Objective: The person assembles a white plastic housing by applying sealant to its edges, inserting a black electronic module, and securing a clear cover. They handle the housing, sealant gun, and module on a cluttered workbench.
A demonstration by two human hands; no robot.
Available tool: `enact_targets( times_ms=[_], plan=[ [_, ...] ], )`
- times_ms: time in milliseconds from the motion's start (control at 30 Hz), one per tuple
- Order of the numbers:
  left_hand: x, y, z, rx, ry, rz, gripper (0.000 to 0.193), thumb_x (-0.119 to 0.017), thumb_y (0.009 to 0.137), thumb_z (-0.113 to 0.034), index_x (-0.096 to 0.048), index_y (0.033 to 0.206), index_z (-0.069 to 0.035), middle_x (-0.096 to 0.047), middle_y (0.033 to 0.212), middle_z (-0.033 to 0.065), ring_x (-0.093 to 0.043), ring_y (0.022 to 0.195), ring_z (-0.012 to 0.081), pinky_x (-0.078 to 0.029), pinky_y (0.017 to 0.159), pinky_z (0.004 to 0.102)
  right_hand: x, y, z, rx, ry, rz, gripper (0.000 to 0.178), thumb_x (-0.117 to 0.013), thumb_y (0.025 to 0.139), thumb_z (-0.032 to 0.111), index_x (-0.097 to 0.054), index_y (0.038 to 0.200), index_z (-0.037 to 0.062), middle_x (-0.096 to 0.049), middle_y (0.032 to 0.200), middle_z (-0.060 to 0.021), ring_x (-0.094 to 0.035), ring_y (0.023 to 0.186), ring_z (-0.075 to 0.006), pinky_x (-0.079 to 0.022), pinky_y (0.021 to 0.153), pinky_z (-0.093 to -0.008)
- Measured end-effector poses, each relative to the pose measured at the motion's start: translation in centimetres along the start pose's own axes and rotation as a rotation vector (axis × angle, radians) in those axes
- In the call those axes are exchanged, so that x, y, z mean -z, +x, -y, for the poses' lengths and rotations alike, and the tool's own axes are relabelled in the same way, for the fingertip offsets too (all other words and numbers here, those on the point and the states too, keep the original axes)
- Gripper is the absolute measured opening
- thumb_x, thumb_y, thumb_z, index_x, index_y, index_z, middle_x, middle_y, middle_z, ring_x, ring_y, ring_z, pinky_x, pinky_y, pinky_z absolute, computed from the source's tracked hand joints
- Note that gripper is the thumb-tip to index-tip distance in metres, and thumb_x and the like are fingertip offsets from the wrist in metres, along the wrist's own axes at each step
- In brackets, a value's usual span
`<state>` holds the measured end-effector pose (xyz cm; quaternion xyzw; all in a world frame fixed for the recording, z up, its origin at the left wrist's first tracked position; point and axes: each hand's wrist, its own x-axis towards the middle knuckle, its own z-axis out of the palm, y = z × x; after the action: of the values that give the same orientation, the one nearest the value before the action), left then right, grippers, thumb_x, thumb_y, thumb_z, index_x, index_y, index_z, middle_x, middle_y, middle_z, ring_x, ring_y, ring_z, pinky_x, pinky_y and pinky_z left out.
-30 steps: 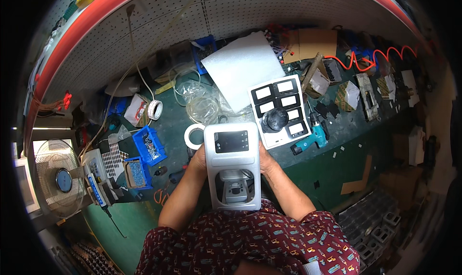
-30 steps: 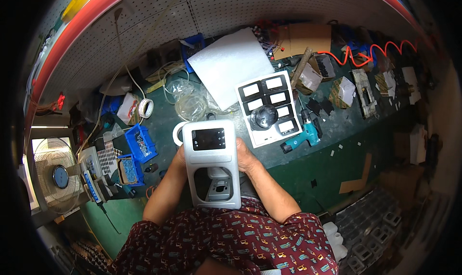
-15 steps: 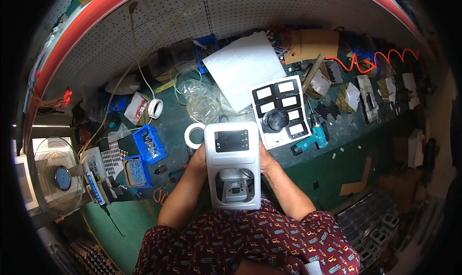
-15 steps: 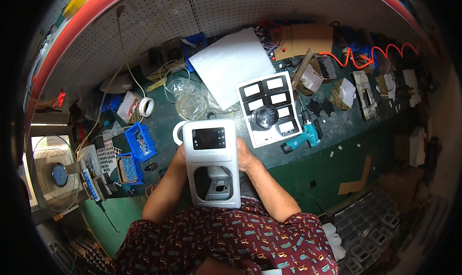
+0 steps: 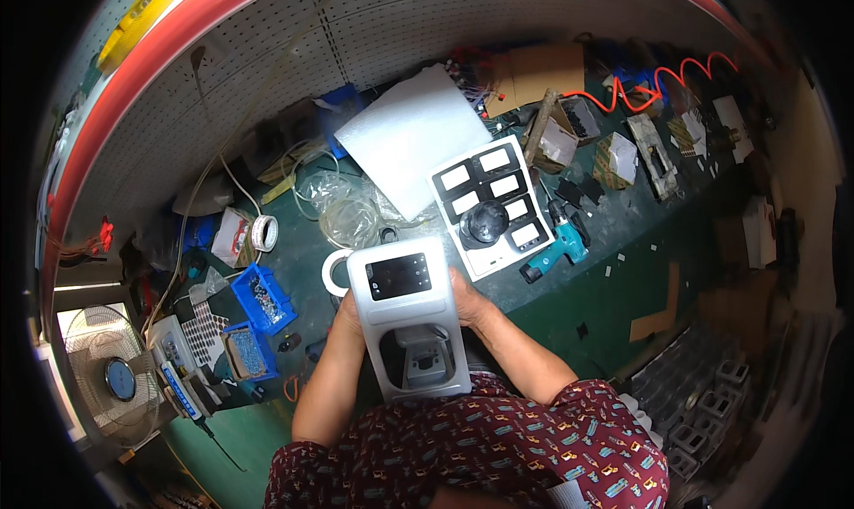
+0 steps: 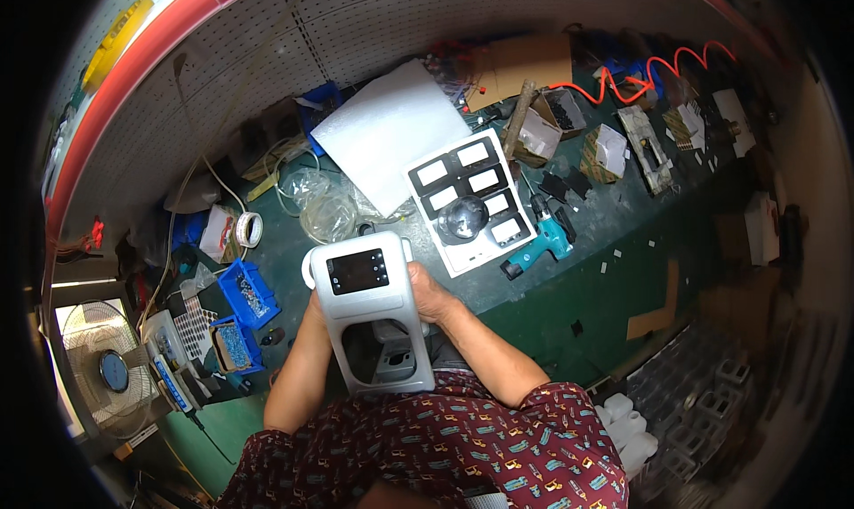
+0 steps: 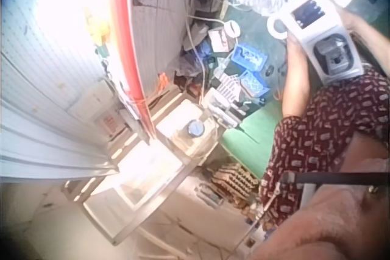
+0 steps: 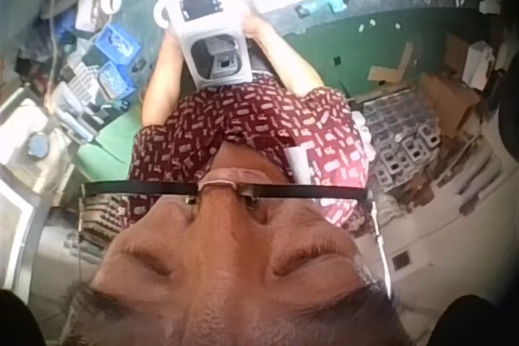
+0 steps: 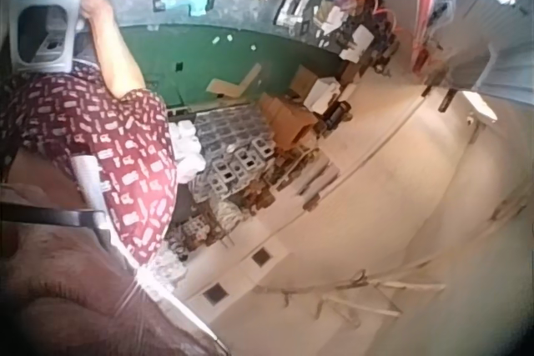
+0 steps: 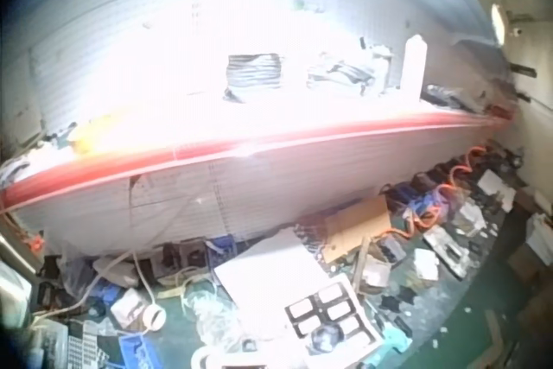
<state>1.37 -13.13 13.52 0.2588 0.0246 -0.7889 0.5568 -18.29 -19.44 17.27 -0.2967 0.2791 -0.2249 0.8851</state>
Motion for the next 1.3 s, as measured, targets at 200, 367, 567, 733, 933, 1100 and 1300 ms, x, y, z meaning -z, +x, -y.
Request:
enact_targets(
  times_ms=[200,367,567,733,933,1100,1300],
  plan=[
    [-1.2,-0.8,0.0,-0.071,0.047,0.024,0.045,-0.060,0.098,-0.031,-0.063,0.127,0.002,-0.070,0.119,0.0164,-0.071,0.100,0.0268,-0.061,0.087,0.0417,-0.2,-0.1,0.3,0.005,-0.031,-0.010,0.015,-0.065,0.097,0.013,-0.072,0.106,0.0034,-0.071,0.098,-0.0029,-0.066,0.085,-0.0104,-0.056,0.075,-0.0264],
    [-2.9,-1.8,-0.5,-0.108,0.041,-0.027,0.041,-0.066,0.094,-0.028,-0.066,0.123,0.002,-0.071,0.116,0.0153,-0.072,0.098,0.0247,-0.061,0.084,0.0387,-1.0,-0.3,0.8,0.015,0.048,0.021,0.022,-0.067,0.097,0.019,-0.070,0.112,0.0029,-0.072,0.102,-0.0049,-0.067,0.088,-0.0117,-0.057,0.077,-0.0274],
    [-1.8,-1.7,-0.1,-0.126,-0.007,-0.043,0.044,-0.066,0.094,-0.031,-0.065,0.123,0.002,-0.071,0.116,0.0164,-0.071,0.100,0.0261,-0.060,0.087,0.0401,-1.1,-0.4,0.7,0.034,0.018,0.020,0.025,-0.070,0.095,0.020,-0.070,0.113,0.0026,-0.071,0.103,-0.0048,-0.067,0.089,-0.0117,-0.058,0.078,-0.0274],
    [-3.0,-1.3,-0.7,-0.143,-0.148,-0.021,0.066,-0.055,0.096,-0.054,-0.062,0.127,0.003,-0.069,0.119,0.0199,-0.069,0.104,0.0306,-0.056,0.094,0.0444,0.1,-0.2,-0.2,0.030,-0.025,0.028,0.025,-0.073,0.093,0.019,-0.070,0.112,0.0025,-0.072,0.101,-0.0047,-0.067,0.088,-0.0120,-0.058,0.076,-0.0275],
    [-4.3,-2.6,-1.3,-0.185,-0.036,0.134,0.108,-0.047,0.085,-0.083,-0.040,0.149,0.004,-0.055,0.142,0.0214,-0.057,0.127,0.0335,-0.045,0.110,0.0479,-0.2,0.0,0.0,0.019,0.015,0.032,0.025,-0.072,0.094,0.020,-0.070,0.111,0.0025,-0.072,0.102,-0.0058,-0.068,0.087,-0.0125,-0.059,0.076,-0.0278],
    [-5.4,-3.4,-2.0,-0.219,0.161,0.164,0.108,-0.072,0.080,-0.065,-0.031,0.154,0.003,-0.051,0.147,0.0184,-0.055,0.131,0.0303,-0.042,0.112,0.0442,0.0,-0.2,-0.2,0.034,0.032,0.050,0.028,-0.072,0.094,0.023,-0.069,0.113,0.0027,-0.072,0.102,-0.0065,-0.068,0.088,-0.0126,-0.059,0.076,-0.0277],
    [-6.9,-3.8,-3.0,-0.204,0.180,0.139,0.105,-0.083,0.078,-0.048,-0.031,0.153,0.004,-0.051,0.146,0.0179,-0.055,0.131,0.0285,-0.042,0.112,0.0422,-0.5,-0.1,0.4,0.036,-0.006,0.051,0.029,-0.073,0.094,0.024,-0.069,0.113,0.0031,-0.072,0.101,-0.0066,-0.068,0.088,-0.0125,-0.059,0.076,-0.0280]
  ],
)
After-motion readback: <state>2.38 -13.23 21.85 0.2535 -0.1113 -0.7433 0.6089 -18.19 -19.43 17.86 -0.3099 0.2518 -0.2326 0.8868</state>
